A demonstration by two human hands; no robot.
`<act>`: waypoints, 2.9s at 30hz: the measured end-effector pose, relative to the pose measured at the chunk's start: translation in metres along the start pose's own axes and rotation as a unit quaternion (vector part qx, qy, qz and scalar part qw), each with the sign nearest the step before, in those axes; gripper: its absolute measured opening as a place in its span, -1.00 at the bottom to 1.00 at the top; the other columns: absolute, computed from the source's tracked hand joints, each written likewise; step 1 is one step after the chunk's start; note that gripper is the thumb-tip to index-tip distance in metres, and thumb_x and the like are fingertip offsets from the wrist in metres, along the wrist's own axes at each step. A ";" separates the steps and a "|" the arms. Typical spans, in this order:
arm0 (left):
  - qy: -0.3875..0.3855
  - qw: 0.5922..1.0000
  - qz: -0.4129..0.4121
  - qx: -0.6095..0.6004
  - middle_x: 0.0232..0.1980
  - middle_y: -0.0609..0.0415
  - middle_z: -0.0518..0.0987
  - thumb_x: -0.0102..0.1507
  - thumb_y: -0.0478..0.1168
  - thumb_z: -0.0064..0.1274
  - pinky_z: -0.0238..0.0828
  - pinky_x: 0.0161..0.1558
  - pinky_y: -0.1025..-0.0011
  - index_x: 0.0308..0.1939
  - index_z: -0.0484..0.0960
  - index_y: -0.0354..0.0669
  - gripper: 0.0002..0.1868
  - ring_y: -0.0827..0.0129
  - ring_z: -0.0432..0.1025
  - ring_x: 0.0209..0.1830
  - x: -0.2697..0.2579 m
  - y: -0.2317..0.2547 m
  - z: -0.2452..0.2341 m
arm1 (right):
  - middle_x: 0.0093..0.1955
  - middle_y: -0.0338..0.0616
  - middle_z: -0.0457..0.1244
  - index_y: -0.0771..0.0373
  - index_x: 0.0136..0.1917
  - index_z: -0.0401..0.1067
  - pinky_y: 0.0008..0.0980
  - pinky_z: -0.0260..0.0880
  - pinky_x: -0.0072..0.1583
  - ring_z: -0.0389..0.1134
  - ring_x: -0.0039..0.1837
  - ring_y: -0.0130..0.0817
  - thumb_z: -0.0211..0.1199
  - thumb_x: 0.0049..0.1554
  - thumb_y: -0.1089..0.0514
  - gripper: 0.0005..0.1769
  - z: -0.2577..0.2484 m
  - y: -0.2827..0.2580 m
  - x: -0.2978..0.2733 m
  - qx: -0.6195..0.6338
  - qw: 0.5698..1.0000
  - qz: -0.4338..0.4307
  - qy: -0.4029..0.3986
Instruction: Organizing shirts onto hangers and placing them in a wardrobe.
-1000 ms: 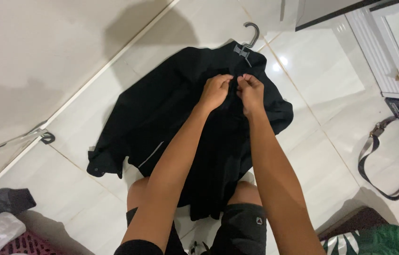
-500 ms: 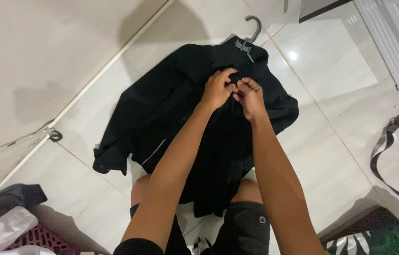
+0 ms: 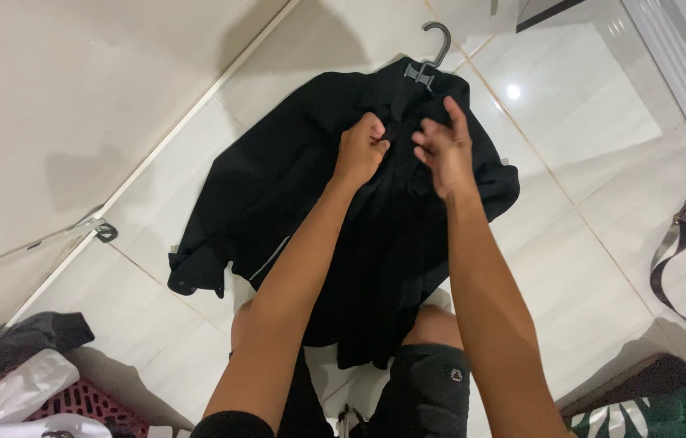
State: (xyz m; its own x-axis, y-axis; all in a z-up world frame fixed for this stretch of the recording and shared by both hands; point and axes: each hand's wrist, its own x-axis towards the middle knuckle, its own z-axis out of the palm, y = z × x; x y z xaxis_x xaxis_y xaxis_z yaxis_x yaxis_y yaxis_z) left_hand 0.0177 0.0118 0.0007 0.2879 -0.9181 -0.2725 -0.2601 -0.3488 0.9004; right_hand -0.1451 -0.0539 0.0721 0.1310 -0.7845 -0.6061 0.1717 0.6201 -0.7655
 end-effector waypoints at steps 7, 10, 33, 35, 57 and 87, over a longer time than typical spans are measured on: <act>0.020 0.999 -0.002 -0.045 -0.23 -0.02 0.69 0.11 -0.45 0.22 0.57 -0.10 0.36 -0.24 0.68 -0.27 -0.84 0.25 0.63 -0.22 0.001 0.000 0.001 | 0.03 -0.16 0.33 0.16 0.37 0.19 -0.40 0.43 0.00 0.38 -0.03 -0.44 0.38 0.02 0.34 -0.31 -0.024 0.074 0.018 -0.166 0.984 -0.062 0.031; 0.035 0.999 0.002 -0.016 -0.22 -0.03 0.67 0.10 -0.48 0.20 0.57 -0.09 0.36 -0.22 0.71 -0.26 -0.82 0.25 0.62 -0.22 -0.001 -0.004 0.001 | -0.03 -0.08 0.40 0.31 0.16 0.36 -0.39 0.45 0.04 0.43 -0.05 -0.43 0.46 0.05 0.25 -0.55 -0.017 0.079 0.003 -0.295 0.943 -0.119 0.094; 0.002 0.999 0.032 0.010 -0.27 -0.08 0.72 0.19 -0.37 0.15 0.55 -0.16 0.33 -0.23 0.72 -0.27 -0.89 0.21 0.64 -0.27 -0.002 0.027 0.009 | -0.22 -0.46 0.27 0.21 0.01 0.55 -0.59 0.22 -0.14 0.21 -0.20 -0.67 0.24 0.25 0.24 -0.92 -0.019 0.064 -0.015 -0.041 0.998 -0.033 -0.028; -0.015 0.999 0.006 -0.028 -0.30 -0.07 0.73 0.20 -0.39 0.09 0.57 -0.19 0.37 -0.22 0.73 -0.31 -0.86 0.28 0.65 -0.31 -0.002 0.026 0.007 | -0.22 -0.45 0.28 0.20 0.00 0.55 -0.58 0.18 -0.15 0.20 -0.21 -0.66 0.24 0.27 0.21 -0.91 -0.013 0.062 -0.018 -0.028 0.998 -0.036 -0.037; -0.002 0.988 0.074 0.134 -0.23 -0.12 0.67 0.22 -0.36 0.07 0.52 -0.12 0.15 -0.27 0.72 -0.25 -0.89 0.00 0.59 -0.19 -0.016 0.046 -0.004 | -0.24 -0.42 0.28 0.31 0.07 0.53 -0.58 0.16 -0.20 0.15 -0.27 -0.65 0.25 0.28 0.21 -0.85 -0.005 0.065 -0.028 -0.010 0.999 -0.049 -0.006; -0.050 0.995 -0.040 -0.074 -0.33 -0.04 0.73 0.22 -0.39 0.05 0.58 -0.28 0.42 -0.18 0.73 -0.36 -0.82 0.37 0.63 -0.39 -0.011 0.036 -0.009 | -0.23 -0.40 0.32 0.29 0.09 0.58 -0.59 0.20 -0.15 0.18 -0.24 -0.65 0.26 0.26 0.21 -0.82 -0.002 0.060 -0.029 -0.046 0.997 -0.050 -0.021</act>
State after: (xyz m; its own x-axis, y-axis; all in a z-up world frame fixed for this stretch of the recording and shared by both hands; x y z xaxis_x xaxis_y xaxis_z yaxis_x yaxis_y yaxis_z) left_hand 0.0132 0.0104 0.0393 0.2073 -0.9050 -0.3715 -0.0994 -0.3973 0.9123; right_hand -0.1409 0.0060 0.0426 0.1583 -0.8407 -0.5179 0.0959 0.5351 -0.8393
